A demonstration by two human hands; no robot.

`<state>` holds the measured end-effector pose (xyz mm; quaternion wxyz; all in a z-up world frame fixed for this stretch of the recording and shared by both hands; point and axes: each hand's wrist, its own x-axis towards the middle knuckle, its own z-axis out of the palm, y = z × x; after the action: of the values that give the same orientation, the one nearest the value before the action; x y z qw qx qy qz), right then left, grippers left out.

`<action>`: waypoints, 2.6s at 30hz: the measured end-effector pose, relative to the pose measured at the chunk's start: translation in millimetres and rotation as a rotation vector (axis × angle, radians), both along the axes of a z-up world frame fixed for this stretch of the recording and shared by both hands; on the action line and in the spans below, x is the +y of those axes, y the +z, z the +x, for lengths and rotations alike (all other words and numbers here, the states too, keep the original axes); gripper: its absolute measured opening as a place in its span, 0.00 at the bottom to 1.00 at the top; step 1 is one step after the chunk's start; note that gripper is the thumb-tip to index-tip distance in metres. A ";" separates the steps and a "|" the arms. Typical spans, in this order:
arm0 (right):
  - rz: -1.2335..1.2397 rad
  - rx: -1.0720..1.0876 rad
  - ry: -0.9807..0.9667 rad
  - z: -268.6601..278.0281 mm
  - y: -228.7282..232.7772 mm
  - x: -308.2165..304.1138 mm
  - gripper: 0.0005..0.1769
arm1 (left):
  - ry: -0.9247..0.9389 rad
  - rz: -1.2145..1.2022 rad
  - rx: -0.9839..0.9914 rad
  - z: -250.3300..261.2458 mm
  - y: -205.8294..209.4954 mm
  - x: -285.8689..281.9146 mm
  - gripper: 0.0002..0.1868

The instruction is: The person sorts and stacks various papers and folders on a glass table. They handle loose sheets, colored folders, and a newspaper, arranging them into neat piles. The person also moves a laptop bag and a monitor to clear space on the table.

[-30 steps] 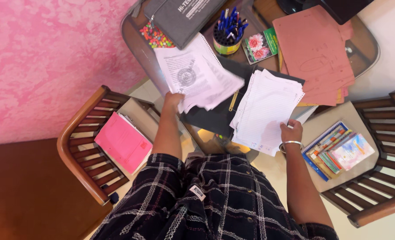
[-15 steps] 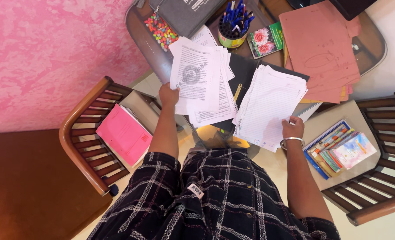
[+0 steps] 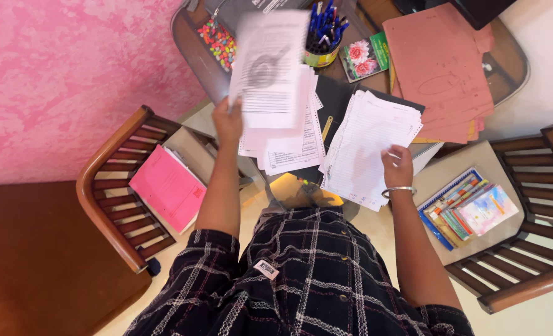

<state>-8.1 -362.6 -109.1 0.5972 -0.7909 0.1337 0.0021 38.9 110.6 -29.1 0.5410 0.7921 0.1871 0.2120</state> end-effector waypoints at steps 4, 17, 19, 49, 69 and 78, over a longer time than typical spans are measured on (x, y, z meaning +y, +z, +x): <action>0.594 0.176 0.168 19.0 48.5 37.2 0.26 | -0.222 -0.063 0.103 -15.2 -14.4 -77.7 0.19; -0.118 0.065 -0.130 -1.8 -4.6 -28.0 0.16 | 0.227 0.588 0.595 -13.6 -34.7 -53.6 0.39; -0.236 0.077 -0.117 -9.7 -23.0 -40.5 0.17 | 0.176 0.551 0.728 -18.2 -34.5 -44.3 0.41; -0.082 0.085 -0.120 28.9 -3.3 -4.6 0.14 | 0.235 0.564 0.399 -2.2 -67.0 -54.8 0.41; -0.080 0.006 -0.216 31.2 -30.0 -11.2 0.33 | -0.064 -0.362 -0.089 -29.7 -17.4 -23.6 0.08; 0.521 -0.022 0.099 43.4 44.0 42.7 0.16 | -0.437 -0.592 0.159 -53.7 -20.7 -140.1 0.12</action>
<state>35.3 -319.9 -65.1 0.7811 -0.6161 0.0834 0.0571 -14.8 -29.5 -49.8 0.7629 0.6365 0.1084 -0.0340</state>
